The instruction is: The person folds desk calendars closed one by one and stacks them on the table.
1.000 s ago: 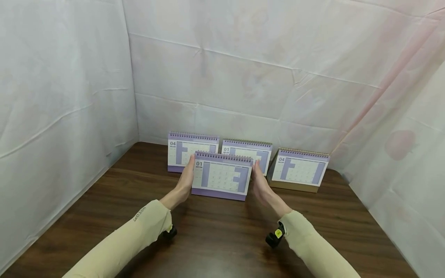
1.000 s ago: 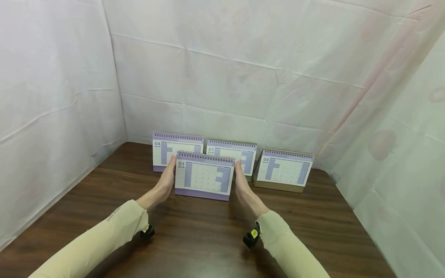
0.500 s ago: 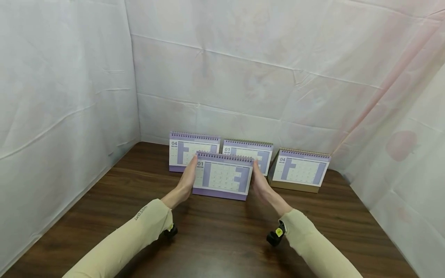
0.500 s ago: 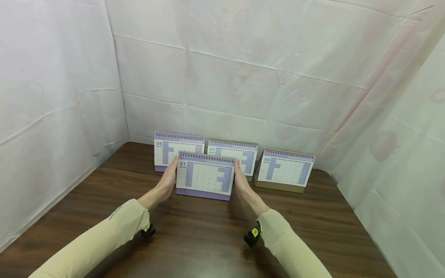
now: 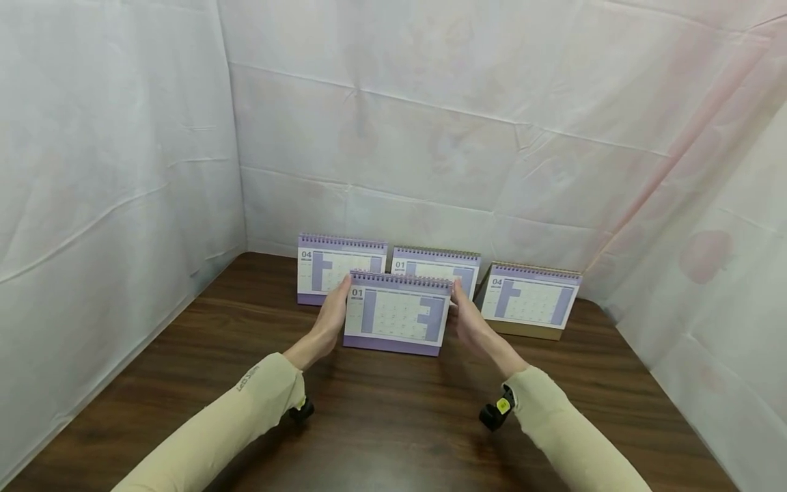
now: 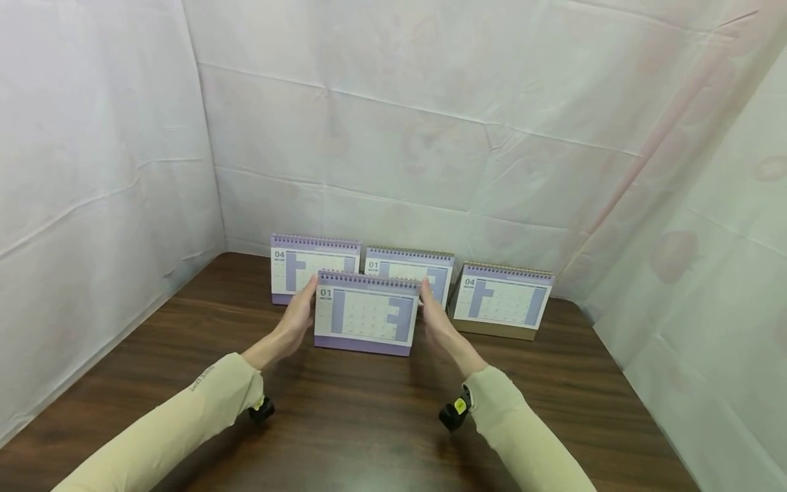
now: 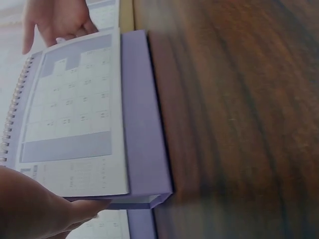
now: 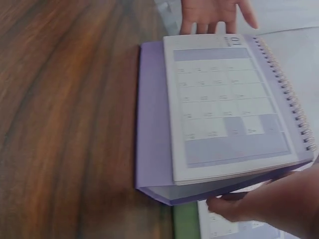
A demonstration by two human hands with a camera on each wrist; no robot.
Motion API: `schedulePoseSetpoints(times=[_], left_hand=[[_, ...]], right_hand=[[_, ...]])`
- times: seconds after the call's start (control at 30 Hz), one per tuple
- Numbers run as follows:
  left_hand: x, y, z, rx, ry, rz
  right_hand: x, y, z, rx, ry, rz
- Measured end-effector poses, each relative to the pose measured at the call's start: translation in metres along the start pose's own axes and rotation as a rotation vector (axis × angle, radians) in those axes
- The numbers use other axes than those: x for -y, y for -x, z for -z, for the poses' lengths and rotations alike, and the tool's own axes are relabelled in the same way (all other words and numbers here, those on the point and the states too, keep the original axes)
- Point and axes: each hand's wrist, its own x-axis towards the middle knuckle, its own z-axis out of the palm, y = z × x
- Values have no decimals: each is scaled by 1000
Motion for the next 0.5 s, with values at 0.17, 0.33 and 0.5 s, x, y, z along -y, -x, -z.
schedulePoseSetpoints(times=[0.17,0.33,0.5], left_hand=[[-7,-1,3,-13,-24,43],[-15,-1,5,-9,-54,86],[-21,-2,8,-9,-92,124]], right_hand=[[12,1,3,-7,92,-58],[18,1,7,-10,151,-107],[20,1,9,-22,158,-116]])
